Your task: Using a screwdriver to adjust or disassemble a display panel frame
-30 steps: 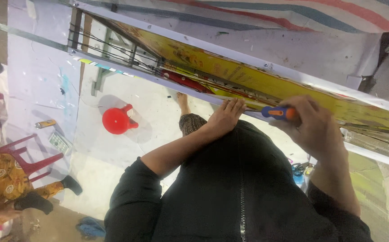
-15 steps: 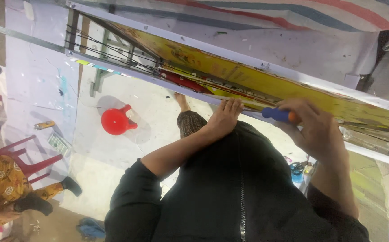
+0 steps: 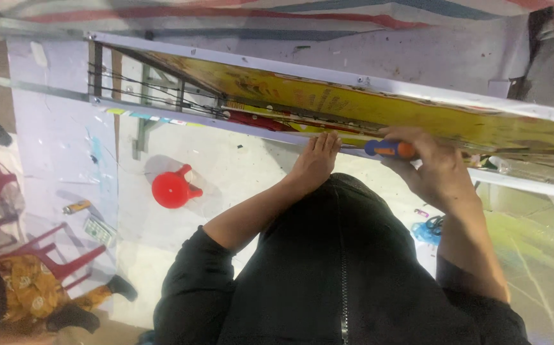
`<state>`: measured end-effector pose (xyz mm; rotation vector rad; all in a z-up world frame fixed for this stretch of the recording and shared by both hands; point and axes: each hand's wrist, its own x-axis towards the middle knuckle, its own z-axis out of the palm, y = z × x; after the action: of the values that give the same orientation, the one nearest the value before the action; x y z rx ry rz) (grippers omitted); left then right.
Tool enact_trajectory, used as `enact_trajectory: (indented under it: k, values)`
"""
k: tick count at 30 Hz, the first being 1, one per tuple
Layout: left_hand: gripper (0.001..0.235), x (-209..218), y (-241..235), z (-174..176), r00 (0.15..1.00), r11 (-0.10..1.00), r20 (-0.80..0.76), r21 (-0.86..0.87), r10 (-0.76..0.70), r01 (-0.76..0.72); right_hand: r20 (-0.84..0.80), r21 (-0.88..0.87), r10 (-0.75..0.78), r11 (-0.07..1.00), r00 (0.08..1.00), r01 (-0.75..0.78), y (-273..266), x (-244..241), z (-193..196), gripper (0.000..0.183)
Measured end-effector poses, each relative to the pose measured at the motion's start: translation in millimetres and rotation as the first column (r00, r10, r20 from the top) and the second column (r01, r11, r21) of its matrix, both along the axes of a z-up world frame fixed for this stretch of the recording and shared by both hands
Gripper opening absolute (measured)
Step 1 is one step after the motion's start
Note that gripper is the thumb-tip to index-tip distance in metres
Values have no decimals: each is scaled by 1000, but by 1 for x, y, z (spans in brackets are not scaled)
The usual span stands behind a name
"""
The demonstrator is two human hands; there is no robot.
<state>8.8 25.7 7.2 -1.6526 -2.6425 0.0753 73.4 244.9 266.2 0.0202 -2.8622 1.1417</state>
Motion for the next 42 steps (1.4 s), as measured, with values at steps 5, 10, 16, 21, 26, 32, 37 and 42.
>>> enact_trajectory:
  k: [5, 10, 16, 21, 26, 32, 37, 42]
  values:
    - [46, -8, -2, -23, 996, 991, 88, 131, -34, 22, -202, 135, -297, 935, 933, 327, -22, 2, -16, 49]
    - [63, -18, -15, 0, 948, 992, 317, -105, -36, 73, -230, -6, -427, 899, 875, 437, 7, 59, 2, 47]
    - [100, 3, -4, 8, 966, 997, 257, -83, 19, 2, -202, -341, -796, 604, 571, 721, 66, 178, -28, 31]
    - [88, 28, 51, 25, 938, 992, 326, 6, -122, 127, -235, -200, -862, 495, 449, 846, 84, 220, -20, 23]
    - [70, 56, 126, 13, 913, 992, 392, 101, -111, 77, -277, -212, -866, 478, 416, 852, 138, 275, -29, 31]
    - [21, 83, 199, -1, 829, 915, 544, 388, -129, -112, -430, -274, -766, 616, 479, 739, 223, 295, -18, 15]
    - [12, 99, 217, 17, 770, 855, 625, 463, -128, -234, -216, -674, -881, 447, 422, 588, 285, 314, -45, 36]
    - [17, 101, 208, 18, 866, 907, 501, 362, 7, -217, 176, 295, -521, 837, 835, 460, 298, 260, -82, 29]
